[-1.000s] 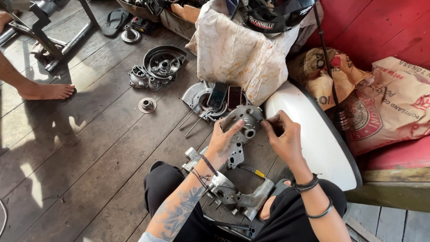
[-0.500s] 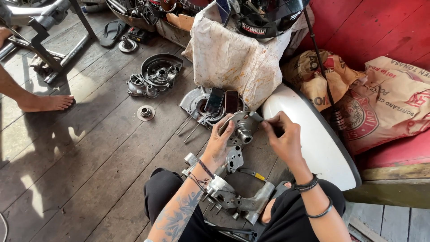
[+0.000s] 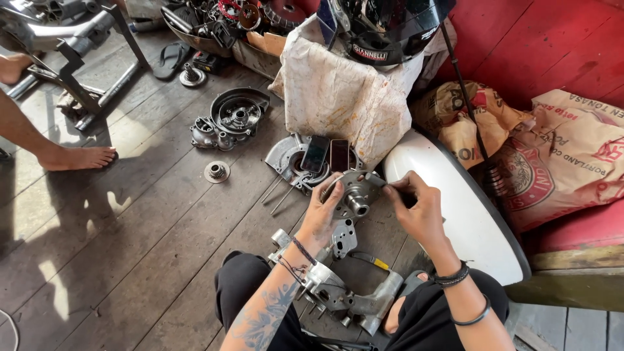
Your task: The person sits on a wooden floor and cleans a circular metal engine part using a small brush. They scrub the surface and edges of the part while holding it in their left hand. Other disassembled engine components are visible on the floor nearby.
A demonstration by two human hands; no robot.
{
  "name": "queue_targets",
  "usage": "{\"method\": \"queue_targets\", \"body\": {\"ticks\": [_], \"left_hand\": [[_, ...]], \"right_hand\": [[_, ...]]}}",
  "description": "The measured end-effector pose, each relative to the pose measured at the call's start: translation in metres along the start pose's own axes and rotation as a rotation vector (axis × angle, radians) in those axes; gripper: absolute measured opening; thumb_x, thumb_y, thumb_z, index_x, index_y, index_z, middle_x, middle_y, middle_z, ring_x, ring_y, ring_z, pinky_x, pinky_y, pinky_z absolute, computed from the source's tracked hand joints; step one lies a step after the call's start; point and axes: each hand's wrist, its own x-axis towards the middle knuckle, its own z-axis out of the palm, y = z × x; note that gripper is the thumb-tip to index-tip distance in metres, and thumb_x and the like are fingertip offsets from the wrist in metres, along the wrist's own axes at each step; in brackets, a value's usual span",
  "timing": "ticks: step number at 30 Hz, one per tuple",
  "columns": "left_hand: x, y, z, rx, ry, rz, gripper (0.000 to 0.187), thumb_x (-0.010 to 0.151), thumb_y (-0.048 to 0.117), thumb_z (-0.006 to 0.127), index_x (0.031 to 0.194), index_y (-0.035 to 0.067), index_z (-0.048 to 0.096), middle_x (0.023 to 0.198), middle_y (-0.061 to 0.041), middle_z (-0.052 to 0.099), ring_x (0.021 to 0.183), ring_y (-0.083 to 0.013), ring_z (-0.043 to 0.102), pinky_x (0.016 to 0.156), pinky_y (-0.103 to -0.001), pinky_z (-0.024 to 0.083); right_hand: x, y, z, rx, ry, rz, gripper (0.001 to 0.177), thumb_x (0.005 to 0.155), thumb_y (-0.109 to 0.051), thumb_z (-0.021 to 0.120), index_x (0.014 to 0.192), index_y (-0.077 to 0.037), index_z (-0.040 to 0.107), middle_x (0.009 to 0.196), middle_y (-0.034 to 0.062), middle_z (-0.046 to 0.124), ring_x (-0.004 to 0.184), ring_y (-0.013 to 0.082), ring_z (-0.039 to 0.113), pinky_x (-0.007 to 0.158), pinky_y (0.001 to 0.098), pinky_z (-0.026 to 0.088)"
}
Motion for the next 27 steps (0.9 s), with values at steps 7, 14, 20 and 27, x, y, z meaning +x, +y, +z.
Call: {"method": "queue_targets", "body": {"ticks": [7, 14, 20, 27], "left_hand": [[0.014, -0.011, -0.009, 0.027, 0.091, -0.098, 0.043, 0.083, 0.035, 0.085, 0.117, 0.013, 0.072, 0.122, -0.004, 0.072, 0.106, -0.0178, 0.067, 0.082, -0.037, 0.061], [0.017, -0.015, -0.012, 0.011, 0.069, -0.009, 0.033, 0.086, 0.031, 0.083, 0.109, 0.010, 0.074, 0.109, -0.009, 0.074, 0.100, -0.0195, 0.068, 0.082, -0.037, 0.058], [0.016, -0.010, -0.003, 0.113, -0.018, 0.084, 0.026, 0.090, 0.030, 0.080, 0.106, 0.010, 0.077, 0.103, -0.003, 0.071, 0.100, -0.0102, 0.062, 0.086, -0.032, 0.056], [0.027, -0.022, -0.015, 0.028, 0.029, 0.093, 0.029, 0.087, 0.028, 0.083, 0.107, 0.007, 0.077, 0.099, -0.007, 0.073, 0.091, -0.0130, 0.063, 0.082, -0.034, 0.057]], "right_hand": [[0.004, -0.009, -0.001, 0.010, 0.033, 0.045, 0.014, 0.095, -0.008, 0.076, 0.089, -0.001, 0.065, 0.067, 0.0193, 0.071, 0.059, 0.0226, 0.068, 0.052, 0.0342, 0.053], [-0.005, -0.004, 0.011, -0.050, -0.029, -0.007, 0.018, 0.089, -0.008, 0.080, 0.085, -0.004, 0.062, 0.063, 0.0157, 0.071, 0.055, 0.0293, 0.072, 0.050, 0.0337, 0.055], [-0.007, -0.010, 0.018, -0.040, -0.015, -0.035, 0.019, 0.093, -0.012, 0.076, 0.086, -0.007, 0.060, 0.063, 0.0148, 0.071, 0.056, 0.0280, 0.072, 0.048, 0.0321, 0.053], [-0.007, -0.004, 0.020, -0.012, 0.012, -0.011, 0.016, 0.093, -0.008, 0.076, 0.088, -0.003, 0.062, 0.071, 0.0189, 0.074, 0.065, 0.0308, 0.075, 0.054, 0.0362, 0.059]]}}
